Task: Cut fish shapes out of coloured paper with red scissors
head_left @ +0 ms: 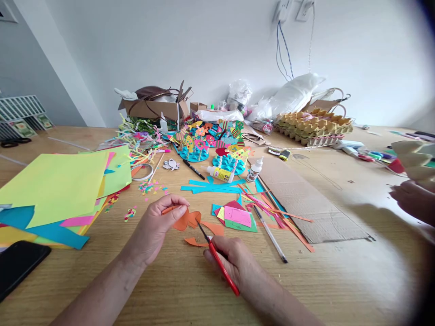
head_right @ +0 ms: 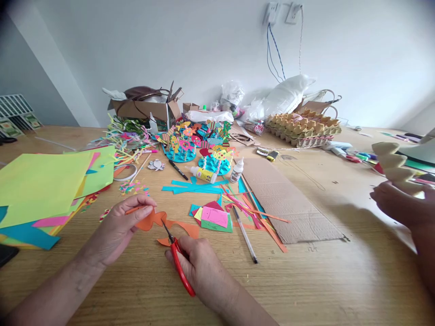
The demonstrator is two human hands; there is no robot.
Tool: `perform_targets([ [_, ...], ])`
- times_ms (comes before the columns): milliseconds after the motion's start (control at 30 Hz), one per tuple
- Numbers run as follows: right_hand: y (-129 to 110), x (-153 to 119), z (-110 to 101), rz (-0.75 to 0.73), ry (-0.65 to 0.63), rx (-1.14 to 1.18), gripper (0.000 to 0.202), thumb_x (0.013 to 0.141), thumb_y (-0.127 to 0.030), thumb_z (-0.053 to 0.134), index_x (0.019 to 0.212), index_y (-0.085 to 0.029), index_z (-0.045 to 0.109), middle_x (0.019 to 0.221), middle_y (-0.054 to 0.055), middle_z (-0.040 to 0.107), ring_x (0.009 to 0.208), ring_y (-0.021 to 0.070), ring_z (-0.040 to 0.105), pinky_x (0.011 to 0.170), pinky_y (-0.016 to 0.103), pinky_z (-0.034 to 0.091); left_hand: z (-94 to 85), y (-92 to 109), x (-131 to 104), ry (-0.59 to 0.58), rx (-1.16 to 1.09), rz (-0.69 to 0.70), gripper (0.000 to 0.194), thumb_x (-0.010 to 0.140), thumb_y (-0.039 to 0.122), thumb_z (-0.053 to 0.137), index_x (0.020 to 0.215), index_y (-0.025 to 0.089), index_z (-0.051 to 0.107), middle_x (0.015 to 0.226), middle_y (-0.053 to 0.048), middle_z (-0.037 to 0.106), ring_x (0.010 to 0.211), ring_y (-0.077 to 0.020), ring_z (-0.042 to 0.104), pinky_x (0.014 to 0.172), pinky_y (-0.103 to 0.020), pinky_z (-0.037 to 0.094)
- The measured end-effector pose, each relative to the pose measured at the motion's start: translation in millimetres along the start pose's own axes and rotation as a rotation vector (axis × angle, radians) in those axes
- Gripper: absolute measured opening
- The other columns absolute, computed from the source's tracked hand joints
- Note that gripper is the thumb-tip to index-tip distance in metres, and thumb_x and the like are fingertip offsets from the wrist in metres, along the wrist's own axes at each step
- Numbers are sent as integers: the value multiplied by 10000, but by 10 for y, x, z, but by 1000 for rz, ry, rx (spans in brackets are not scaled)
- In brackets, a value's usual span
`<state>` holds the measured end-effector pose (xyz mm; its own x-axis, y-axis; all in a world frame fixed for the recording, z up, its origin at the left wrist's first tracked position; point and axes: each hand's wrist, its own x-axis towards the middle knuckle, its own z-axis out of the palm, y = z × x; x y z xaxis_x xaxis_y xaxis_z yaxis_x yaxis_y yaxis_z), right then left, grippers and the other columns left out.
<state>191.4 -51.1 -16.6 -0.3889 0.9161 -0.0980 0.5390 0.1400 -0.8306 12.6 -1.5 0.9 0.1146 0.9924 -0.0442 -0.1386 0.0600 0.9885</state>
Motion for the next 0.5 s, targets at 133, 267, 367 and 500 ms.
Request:
perform_targets([
  [133,41,2,15,48,-17,147,317,874,-331,397,598,-184,345,523,-57,352,450,67,349,416,179,252,11,3,-2,-67,17,-31,60,715,227,657,719,186,614,661,49,572,630,-82,476,577,-166,367],
  [267,83,2,25,98,-51,357,315,884,-386,394,640,-189,381,496,-67,383,389,62,377,366,158,277,40,-6,-28,-122,1,-100,118,701,232,669,684,176,566,609,57,553,572,-73,464,533,-164,357],
  [367,92,8,22,94,-70,462,380,871,-470,406,617,-189,377,461,-73,383,352,55,361,339,153,266,47,-11,-39,-178,-3,-152,104,707,223,663,733,181,572,665,45,598,613,-81,505,560,-170,378],
  [500,70,14,12,83,-103,515,472,822,-606,409,601,-191,382,409,-79,367,326,51,311,324,157,243,52,-16,-43,-271,0,-193,156,716,205,641,867,184,608,789,8,653,730,-116,563,679,-217,424],
])
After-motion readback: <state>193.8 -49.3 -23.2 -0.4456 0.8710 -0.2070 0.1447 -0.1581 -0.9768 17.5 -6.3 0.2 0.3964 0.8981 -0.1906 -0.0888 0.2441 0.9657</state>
